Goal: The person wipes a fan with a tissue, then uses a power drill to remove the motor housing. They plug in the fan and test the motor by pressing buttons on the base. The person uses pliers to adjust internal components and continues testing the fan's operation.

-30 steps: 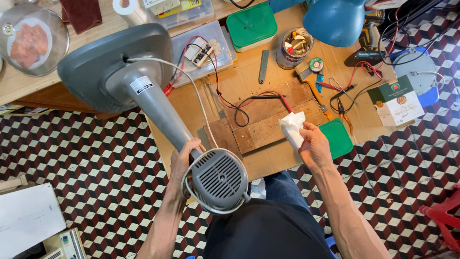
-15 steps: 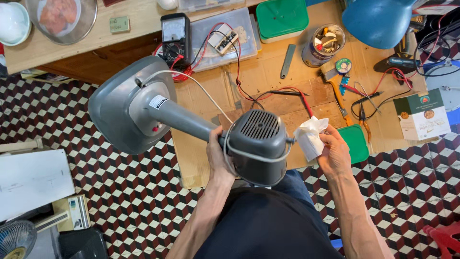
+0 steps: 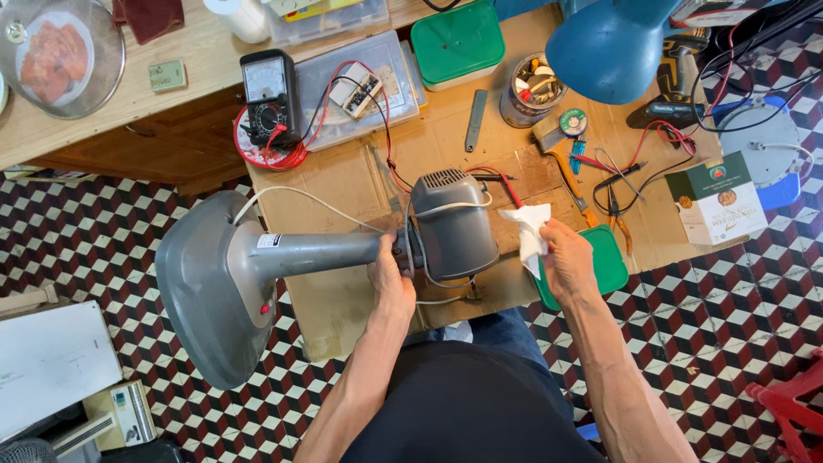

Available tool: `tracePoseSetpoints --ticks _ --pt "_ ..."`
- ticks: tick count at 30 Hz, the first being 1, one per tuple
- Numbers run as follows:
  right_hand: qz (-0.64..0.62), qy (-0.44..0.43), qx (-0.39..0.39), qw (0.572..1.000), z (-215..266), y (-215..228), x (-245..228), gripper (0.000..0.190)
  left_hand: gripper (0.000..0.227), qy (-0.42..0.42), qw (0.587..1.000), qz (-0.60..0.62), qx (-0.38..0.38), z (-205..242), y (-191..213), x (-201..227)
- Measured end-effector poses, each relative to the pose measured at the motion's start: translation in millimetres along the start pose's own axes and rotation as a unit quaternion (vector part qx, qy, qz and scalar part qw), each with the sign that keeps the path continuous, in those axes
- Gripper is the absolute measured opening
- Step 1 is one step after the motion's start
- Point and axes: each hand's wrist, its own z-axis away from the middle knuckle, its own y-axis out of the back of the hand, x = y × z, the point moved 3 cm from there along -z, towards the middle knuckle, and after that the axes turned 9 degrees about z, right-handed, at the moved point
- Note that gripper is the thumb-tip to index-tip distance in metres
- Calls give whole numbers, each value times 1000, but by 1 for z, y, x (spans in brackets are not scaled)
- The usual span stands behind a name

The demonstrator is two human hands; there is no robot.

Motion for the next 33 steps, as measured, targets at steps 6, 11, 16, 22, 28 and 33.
tracePoseSetpoints --ticks 6,11,16,22,28,33 --pt "445 275 23 852 -2 -59 -66 40 43 -1 1000 5 20 -13 -2 -9" --pt "380 65 -128 914 84 -121 -48 32 44 1 999 27 -18 0 -16 -12" --pt "321 -44 -129 937 91 -159 -23 29 37 29 997 -7 -73 20 -13 -19" --pt "589 135 -24 797 81 -162 3 27 44 56 997 -12 -49 41 -15 -13" --pt "316 73 -149 934 109 -144 -24 22 56 -34 998 -27 -45 48 -18 2" --pt "488 221 67 842 73 -110 -121 25 54 -119 987 -73 -83 49 -8 36"
